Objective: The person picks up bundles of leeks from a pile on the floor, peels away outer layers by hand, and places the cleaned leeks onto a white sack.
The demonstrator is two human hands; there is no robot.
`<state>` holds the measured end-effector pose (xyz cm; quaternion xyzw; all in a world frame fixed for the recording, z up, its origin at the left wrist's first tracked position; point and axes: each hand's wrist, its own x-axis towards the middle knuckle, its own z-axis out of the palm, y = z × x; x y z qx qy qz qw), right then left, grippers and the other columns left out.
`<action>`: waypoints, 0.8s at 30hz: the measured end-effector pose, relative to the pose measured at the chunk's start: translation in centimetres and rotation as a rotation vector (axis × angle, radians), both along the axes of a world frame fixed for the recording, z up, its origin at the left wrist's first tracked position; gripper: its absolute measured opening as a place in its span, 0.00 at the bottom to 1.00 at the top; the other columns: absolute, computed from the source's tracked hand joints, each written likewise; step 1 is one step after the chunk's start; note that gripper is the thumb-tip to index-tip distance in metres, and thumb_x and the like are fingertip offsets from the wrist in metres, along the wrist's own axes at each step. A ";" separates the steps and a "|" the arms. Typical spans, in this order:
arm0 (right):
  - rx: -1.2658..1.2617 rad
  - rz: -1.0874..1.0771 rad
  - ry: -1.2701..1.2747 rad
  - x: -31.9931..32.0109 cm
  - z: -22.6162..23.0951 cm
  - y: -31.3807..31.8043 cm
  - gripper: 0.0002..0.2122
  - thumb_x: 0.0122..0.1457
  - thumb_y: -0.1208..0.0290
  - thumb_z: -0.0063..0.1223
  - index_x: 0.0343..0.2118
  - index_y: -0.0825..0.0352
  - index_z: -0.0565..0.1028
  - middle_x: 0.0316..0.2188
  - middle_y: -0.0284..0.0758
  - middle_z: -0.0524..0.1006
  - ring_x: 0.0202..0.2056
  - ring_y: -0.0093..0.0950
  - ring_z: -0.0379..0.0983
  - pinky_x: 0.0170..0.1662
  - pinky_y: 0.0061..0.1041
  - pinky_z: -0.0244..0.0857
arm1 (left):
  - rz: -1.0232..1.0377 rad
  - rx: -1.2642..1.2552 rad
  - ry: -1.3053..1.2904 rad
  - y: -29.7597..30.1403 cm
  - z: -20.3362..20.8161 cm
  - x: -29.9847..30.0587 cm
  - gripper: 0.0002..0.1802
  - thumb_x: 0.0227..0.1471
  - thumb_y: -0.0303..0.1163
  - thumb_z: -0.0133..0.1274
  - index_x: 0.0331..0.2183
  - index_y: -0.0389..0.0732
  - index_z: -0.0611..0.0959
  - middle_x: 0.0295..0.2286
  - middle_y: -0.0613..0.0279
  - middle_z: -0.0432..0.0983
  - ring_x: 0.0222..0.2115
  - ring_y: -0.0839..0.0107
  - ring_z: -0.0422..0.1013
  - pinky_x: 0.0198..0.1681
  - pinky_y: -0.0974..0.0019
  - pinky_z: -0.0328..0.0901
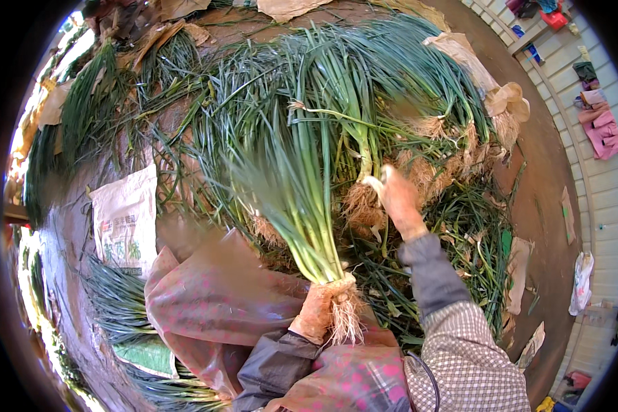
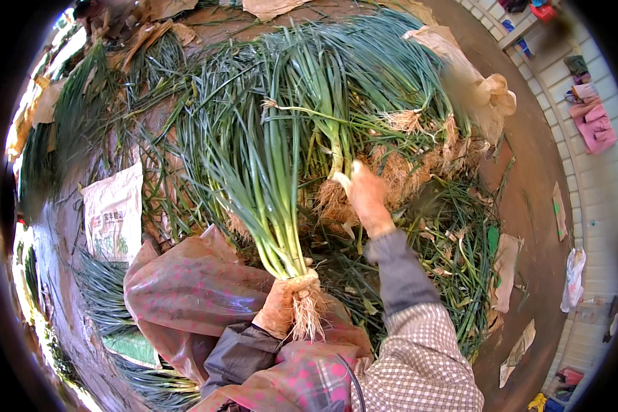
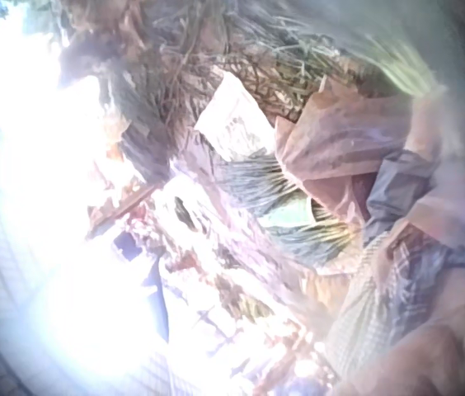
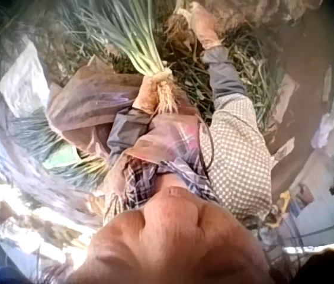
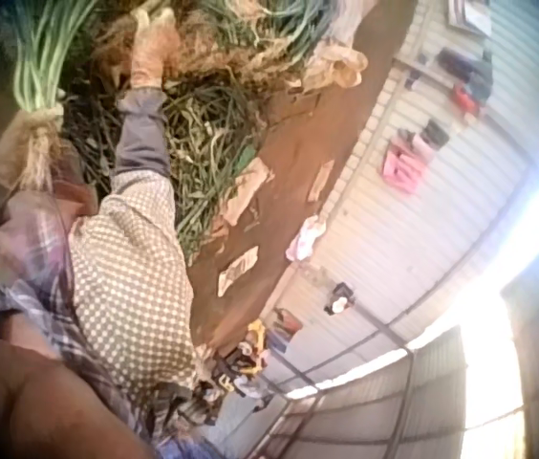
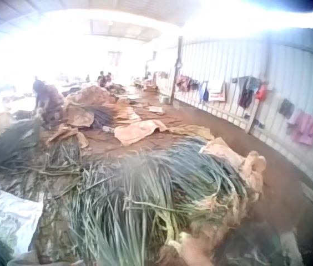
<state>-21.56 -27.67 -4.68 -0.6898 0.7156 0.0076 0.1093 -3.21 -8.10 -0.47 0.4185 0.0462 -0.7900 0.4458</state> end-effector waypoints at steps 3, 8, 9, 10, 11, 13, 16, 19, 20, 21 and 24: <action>-0.061 -0.046 0.114 -0.1 -5.5 -6.3 0.18 0.56 0.54 0.54 0.37 0.67 0.69 0.24 0.34 0.74 0.18 0.22 0.68 0.22 0.24 0.66 | -0.090 -0.121 0.173 -0.6 -1.1 -0.7 0.18 0.45 0.20 0.54 0.41 0.37 0.72 0.24 0.66 0.69 0.17 0.80 0.61 0.19 0.81 0.57; 0.056 0.040 0.078 -0.2 -2.7 -9.2 0.18 0.58 0.51 0.49 0.30 0.64 0.73 0.16 0.30 0.72 0.15 0.21 0.67 0.16 0.25 0.62 | -0.008 -0.088 0.081 -1.3 0.4 0.6 0.14 0.46 0.19 0.53 0.38 0.42 0.73 0.30 0.60 0.75 0.16 0.82 0.62 0.18 0.81 0.59; 0.042 0.056 0.164 -0.9 -1.7 -8.7 0.20 0.59 0.48 0.46 0.29 0.63 0.72 0.14 0.28 0.70 0.14 0.20 0.65 0.15 0.23 0.60 | 0.052 -0.093 0.043 -1.6 1.5 0.8 0.14 0.45 0.19 0.53 0.37 0.40 0.73 0.31 0.59 0.75 0.16 0.82 0.61 0.18 0.78 0.59; 0.029 0.094 0.241 0.0 0.6 -7.4 0.22 0.59 0.44 0.43 0.28 0.62 0.72 0.12 0.27 0.67 0.13 0.19 0.62 0.15 0.22 0.59 | 0.094 -0.118 0.065 -1.9 2.0 1.3 0.14 0.47 0.20 0.53 0.38 0.39 0.73 0.30 0.60 0.75 0.17 0.81 0.62 0.18 0.78 0.59; 0.058 0.092 0.218 0.6 2.9 -5.7 0.22 0.60 0.44 0.41 0.28 0.61 0.71 0.13 0.27 0.68 0.13 0.20 0.62 0.15 0.24 0.60 | 0.078 -0.113 0.124 -2.1 1.7 1.2 0.15 0.47 0.21 0.53 0.40 0.39 0.74 0.31 0.60 0.75 0.18 0.80 0.64 0.19 0.77 0.60; 0.125 0.111 0.320 0.7 5.7 -1.7 0.23 0.62 0.42 0.32 0.27 0.58 0.69 0.12 0.24 0.62 0.12 0.17 0.55 0.13 0.22 0.56 | -0.025 -0.187 0.081 -3.1 0.5 -0.3 0.15 0.51 0.24 0.49 0.43 0.38 0.73 0.27 0.57 0.75 0.19 0.73 0.69 0.21 0.73 0.65; -0.061 0.274 -0.005 1.2 3.6 3.5 0.21 0.65 0.46 0.29 0.29 0.57 0.68 0.11 0.22 0.58 0.10 0.15 0.50 0.11 0.20 0.51 | -0.165 -0.630 -0.308 -3.5 -2.5 -2.1 0.09 0.51 0.26 0.49 0.37 0.36 0.76 0.24 0.60 0.74 0.20 0.72 0.70 0.22 0.72 0.66; -0.487 0.637 -0.304 2.0 1.6 7.6 0.15 0.65 0.61 0.36 0.34 0.66 0.71 0.10 0.25 0.61 0.09 0.20 0.54 0.10 0.21 0.54 | -0.002 -0.250 -0.042 -3.6 -1.0 -2.6 0.08 0.52 0.31 0.50 0.30 0.35 0.78 0.22 0.64 0.73 0.19 0.74 0.68 0.22 0.72 0.64; -0.393 0.670 -0.428 2.8 3.3 9.1 0.11 0.64 0.66 0.40 0.33 0.69 0.70 0.12 0.26 0.64 0.12 0.19 0.59 0.12 0.20 0.57 | 0.048 -0.120 0.050 -3.1 -1.3 -2.0 0.09 0.52 0.32 0.51 0.30 0.34 0.78 0.22 0.65 0.72 0.18 0.74 0.68 0.22 0.72 0.64; -0.198 0.518 -0.780 2.9 4.0 10.6 0.09 0.63 0.67 0.41 0.32 0.67 0.70 0.12 0.28 0.64 0.12 0.19 0.60 0.13 0.21 0.59 | 0.048 -0.119 0.029 -3.0 -1.0 -1.6 0.09 0.51 0.32 0.51 0.30 0.36 0.78 0.21 0.66 0.72 0.18 0.75 0.67 0.21 0.73 0.63; -0.166 0.381 -1.314 2.5 7.5 13.2 0.08 0.64 0.70 0.40 0.32 0.66 0.71 0.16 0.30 0.69 0.15 0.18 0.66 0.16 0.17 0.65 | 0.108 -0.214 -0.031 -2.9 -1.7 -0.1 0.07 0.51 0.29 0.50 0.30 0.35 0.78 0.20 0.64 0.72 0.18 0.75 0.69 0.20 0.75 0.64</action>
